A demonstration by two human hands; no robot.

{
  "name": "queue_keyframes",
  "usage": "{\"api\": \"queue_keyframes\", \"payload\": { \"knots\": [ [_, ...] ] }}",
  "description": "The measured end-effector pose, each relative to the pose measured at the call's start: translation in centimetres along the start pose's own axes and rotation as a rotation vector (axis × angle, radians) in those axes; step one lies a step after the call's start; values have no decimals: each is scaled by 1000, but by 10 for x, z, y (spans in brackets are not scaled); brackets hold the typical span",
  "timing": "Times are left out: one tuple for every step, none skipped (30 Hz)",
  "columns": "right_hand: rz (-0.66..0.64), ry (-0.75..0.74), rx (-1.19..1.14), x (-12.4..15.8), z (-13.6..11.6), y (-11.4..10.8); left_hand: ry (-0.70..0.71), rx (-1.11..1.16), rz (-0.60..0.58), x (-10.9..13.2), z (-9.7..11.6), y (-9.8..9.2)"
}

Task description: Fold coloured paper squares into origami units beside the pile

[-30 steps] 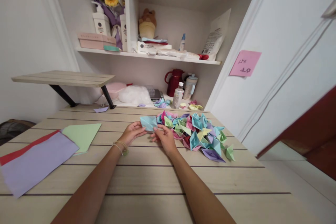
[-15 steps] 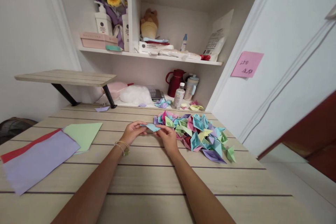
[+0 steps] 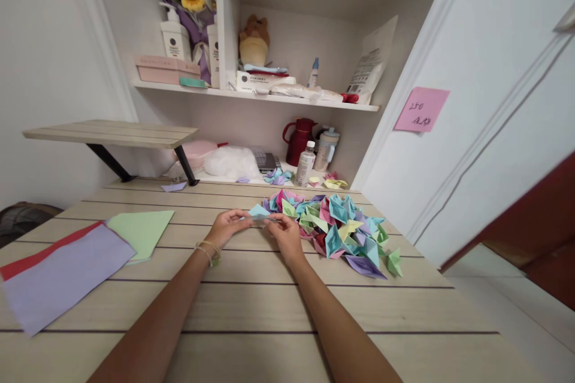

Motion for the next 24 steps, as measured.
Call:
{"api": "queue_keyframes", "payload": {
  "knots": [
    [0,0,1,0,-1,0,-11,2,7,0,0,0],
    [0,-1,-4,1,-1,1,-19,1,12,0,-1,1],
    [-2,-2,-14,1,-1,1,-27,-5,11,0,-1,1],
    [-5,-3,-31,1,-2,1,-32,-15,5,0,-1,2],
    [-10,-3,-54,1,-2,2,-35,-26,-8,1,0,2],
    [-13,-3,-80,0,-2,2,-37,-37,-26,1,1,2],
    [-12,0,-105,0,-2,2,-37,-48,-45,1,2,2],
    [-11,3,-127,0,-2,2,-36,-62,-69,2,3,3],
    [-7,7,-145,0,-3,2,-36,-81,-96,2,4,3],
    [-2,11,-156,0,-3,2,-38,-104,-123,3,4,3],
    [2,12,-159,1,-4,1,-41,-126,-146,3,5,3],
    [5,12,-154,1,-4,1,-47,-144,-161,4,4,3],
    [8,11,-139,1,-4,1,-54,-157,-174,4,4,3],
    [12,7,-117,1,-4,0,-62,-164,-181,4,3,3],
    [13,2,-93,1,-4,0,-67,-167,-180,3,2,3],
    [10,-1,-72,1,-3,0,-68,-166,-173,3,1,3],
    [4,-4,-55,1,-2,0,-68,-162,-162,2,1,3],
    [-8,-5,-41,0,-2,0,-67,-156,-152,2,0,4],
    [-22,-4,-31,0,-1,0,-67,-151,-143,1,-1,4],
    [-35,-2,-22,0,0,1,-69,-148,-141,1,-2,4],
    [-44,-1,-16,0,1,1,-73,-149,-145,1,-2,5],
    [-46,-2,-13,0,1,1,-78,-150,-153,1,-3,5],
    [-44,-7,-18,0,0,1,-85,-150,-163,1,-3,5],
    [-40,-11,-29,0,-1,1,-92,-144,-172,1,-3,5]
  ]
}}
Point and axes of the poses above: each hand's wrist, its own x-axis away from the middle knuckle, its own y-axis out of the palm, z = x × y, the point moved 2 cm from there along -x, towards the middle knuckle, and after that the axes turned 15 degrees about y, right-handed, at the moved point
